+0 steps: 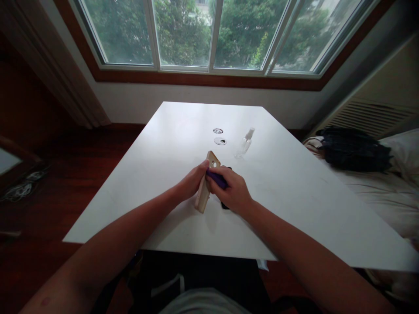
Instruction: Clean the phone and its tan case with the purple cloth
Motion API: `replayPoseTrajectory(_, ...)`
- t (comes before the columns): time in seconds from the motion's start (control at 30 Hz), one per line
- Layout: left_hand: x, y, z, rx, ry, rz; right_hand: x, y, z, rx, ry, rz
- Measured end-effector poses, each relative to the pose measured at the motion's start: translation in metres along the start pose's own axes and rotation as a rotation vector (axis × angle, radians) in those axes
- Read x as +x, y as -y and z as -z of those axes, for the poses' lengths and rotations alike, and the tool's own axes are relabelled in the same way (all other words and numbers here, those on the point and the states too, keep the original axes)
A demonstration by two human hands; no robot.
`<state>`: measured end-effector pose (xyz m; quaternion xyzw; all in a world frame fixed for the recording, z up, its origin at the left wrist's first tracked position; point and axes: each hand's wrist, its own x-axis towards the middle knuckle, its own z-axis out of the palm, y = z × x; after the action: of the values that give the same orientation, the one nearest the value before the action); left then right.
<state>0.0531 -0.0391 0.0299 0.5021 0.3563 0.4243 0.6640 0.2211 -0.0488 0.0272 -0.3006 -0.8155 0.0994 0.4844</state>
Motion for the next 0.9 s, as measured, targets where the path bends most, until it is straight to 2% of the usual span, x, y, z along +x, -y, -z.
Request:
replayPoseTrajectory(0.1, 0.002, -0.003, -0.002, -0.107, -0.056, -0.104, -0.001, 0.005, 0.002, 0.016, 0.076, 0.101)
replayPoseTrajectory(0.27, 0.0, -0.012, -0.003, -0.164, -0.152, -0.011, -0.001, 0.008, 0.005, 0.04, 0.162, 0.275)
replayPoseTrajectory(0.37, -0.001, -0.015, -0.003, -0.189, -0.169, 0.019, -0.001, 0.007, 0.006, 0.055, 0.189, 0.31)
replayPoseTrajectory(0.5, 0.0, -0.015, -0.004, -0.2, -0.142, 0.021, -0.001, 0.005, 0.005, 0.001, 0.17, 0.25)
replayPoseTrajectory(0.6, 0.0, -0.011, -0.003, -0.17, -0.103, -0.002, -0.001, 0.003, 0.003, -0.028, 0.119, 0.149)
replayPoseTrajectory(0.77, -0.004, -0.003, 0.0, 0.039, 0.005, 0.085, 0.002, -0.002, 0.001, -0.05, -0.027, -0.042)
replayPoseTrajectory(0.9, -0.008, -0.004, -0.001, 0.13, 0.078, 0.063, 0.005, -0.006, 0.002, -0.086, -0.146, -0.164)
